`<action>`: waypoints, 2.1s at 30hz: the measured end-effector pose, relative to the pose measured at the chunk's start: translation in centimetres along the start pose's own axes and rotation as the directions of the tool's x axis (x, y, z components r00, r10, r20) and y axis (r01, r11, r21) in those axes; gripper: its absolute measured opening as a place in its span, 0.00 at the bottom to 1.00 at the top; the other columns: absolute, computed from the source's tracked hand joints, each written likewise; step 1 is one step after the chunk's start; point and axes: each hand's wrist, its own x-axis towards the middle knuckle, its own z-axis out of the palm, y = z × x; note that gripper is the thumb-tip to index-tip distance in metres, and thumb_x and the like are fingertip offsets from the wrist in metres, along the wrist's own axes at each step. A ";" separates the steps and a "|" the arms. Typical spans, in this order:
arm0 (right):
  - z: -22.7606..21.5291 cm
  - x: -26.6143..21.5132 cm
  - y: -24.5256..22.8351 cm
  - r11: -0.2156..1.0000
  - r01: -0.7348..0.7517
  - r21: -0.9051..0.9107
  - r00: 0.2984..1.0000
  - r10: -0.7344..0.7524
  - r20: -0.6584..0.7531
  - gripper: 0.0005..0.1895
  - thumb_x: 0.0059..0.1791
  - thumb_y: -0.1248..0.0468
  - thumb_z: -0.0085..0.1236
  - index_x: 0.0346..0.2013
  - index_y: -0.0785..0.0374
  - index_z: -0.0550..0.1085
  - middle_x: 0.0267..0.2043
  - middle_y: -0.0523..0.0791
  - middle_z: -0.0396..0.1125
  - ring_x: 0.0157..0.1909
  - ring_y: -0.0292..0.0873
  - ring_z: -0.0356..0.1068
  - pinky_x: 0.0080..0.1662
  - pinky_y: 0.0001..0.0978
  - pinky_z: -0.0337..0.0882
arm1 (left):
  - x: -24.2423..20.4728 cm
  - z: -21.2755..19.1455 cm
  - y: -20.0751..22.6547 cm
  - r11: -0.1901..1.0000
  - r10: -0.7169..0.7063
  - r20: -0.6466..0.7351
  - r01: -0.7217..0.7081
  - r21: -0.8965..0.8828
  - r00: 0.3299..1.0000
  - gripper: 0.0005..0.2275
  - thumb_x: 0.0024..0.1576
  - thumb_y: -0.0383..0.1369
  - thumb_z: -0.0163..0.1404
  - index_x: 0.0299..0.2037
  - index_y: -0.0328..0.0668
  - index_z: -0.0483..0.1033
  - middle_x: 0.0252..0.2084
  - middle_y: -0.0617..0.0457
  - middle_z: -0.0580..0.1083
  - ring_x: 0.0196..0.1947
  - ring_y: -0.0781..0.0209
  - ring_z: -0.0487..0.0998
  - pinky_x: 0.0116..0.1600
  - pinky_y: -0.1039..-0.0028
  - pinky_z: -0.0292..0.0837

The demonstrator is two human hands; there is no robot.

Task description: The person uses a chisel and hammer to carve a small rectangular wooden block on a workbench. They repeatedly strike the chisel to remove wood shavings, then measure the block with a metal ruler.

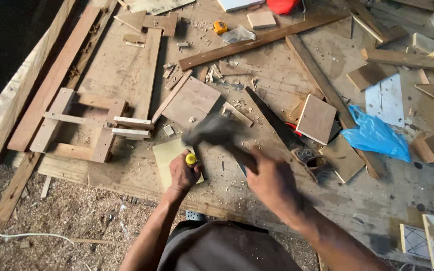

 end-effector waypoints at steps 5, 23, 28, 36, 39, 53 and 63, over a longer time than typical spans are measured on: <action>0.4 0.0 2.3 0.991 0.013 -0.130 0.977 0.015 0.211 0.19 0.45 0.67 0.59 0.52 0.57 0.75 0.21 0.51 0.73 0.23 0.51 0.76 0.26 0.46 0.75 | 0.4 0.0 0.2 0.999 -0.042 -0.031 0.041 -0.033 0.999 0.11 0.50 0.27 0.54 0.42 0.35 0.71 0.30 0.41 0.74 0.29 0.42 0.77 0.35 0.60 0.73; 0.9 -3.7 5.6 0.982 -0.183 -0.048 0.965 0.189 0.182 0.12 0.44 0.62 0.61 0.42 0.57 0.75 0.28 0.53 0.74 0.33 0.59 0.76 0.34 0.51 0.73 | 0.5 -1.5 -10.5 0.588 -0.754 -0.305 0.805 0.081 0.582 0.19 0.67 0.42 0.44 0.54 0.27 0.70 0.44 0.34 0.79 0.41 0.42 0.81 0.49 0.57 0.76; 1.1 -4.7 5.4 0.958 -0.285 0.010 0.948 0.280 0.151 0.12 0.45 0.61 0.61 0.42 0.58 0.75 0.29 0.55 0.74 0.35 0.59 0.76 0.33 0.50 0.74 | 2.3 -2.5 -8.1 0.499 -0.799 -0.286 0.849 0.174 0.529 0.21 0.69 0.45 0.43 0.55 0.29 0.71 0.40 0.33 0.79 0.39 0.40 0.81 0.47 0.53 0.75; 2.5 -6.2 5.5 0.917 -0.397 0.022 0.896 0.383 0.225 0.15 0.44 0.60 0.61 0.45 0.57 0.75 0.29 0.56 0.74 0.35 0.60 0.76 0.35 0.51 0.73 | 5.5 -7.0 -0.6 0.769 -0.624 0.135 0.636 -0.065 0.769 0.13 0.65 0.38 0.46 0.47 0.33 0.70 0.36 0.40 0.81 0.36 0.51 0.84 0.42 0.61 0.81; 3.6 -6.3 6.0 0.878 -0.478 0.033 0.839 0.445 0.312 0.12 0.47 0.60 0.59 0.44 0.57 0.75 0.30 0.55 0.74 0.37 0.59 0.76 0.37 0.50 0.73 | 6.2 -8.4 1.7 0.792 -0.588 0.263 0.611 -0.006 0.765 0.11 0.61 0.35 0.53 0.47 0.35 0.72 0.38 0.44 0.82 0.38 0.52 0.86 0.43 0.64 0.82; 6.1 -2.5 9.8 0.958 -0.287 -0.015 0.863 0.266 0.431 0.17 0.45 0.61 0.59 0.49 0.55 0.74 0.33 0.56 0.74 0.40 0.61 0.75 0.40 0.53 0.73 | 6.4 -8.8 8.5 0.774 -0.601 0.098 0.608 -0.175 0.793 0.10 0.61 0.27 0.52 0.50 0.32 0.72 0.42 0.45 0.79 0.43 0.58 0.83 0.48 0.65 0.85; 6.1 -0.7 11.3 0.959 -0.284 0.000 0.844 0.251 0.474 0.13 0.48 0.58 0.60 0.45 0.59 0.75 0.27 0.56 0.74 0.33 0.57 0.78 0.35 0.49 0.72 | 6.0 -6.6 8.4 0.776 -0.606 0.089 0.612 -0.156 0.791 0.05 0.62 0.27 0.50 0.44 0.32 0.71 0.34 0.44 0.77 0.34 0.58 0.82 0.43 0.66 0.86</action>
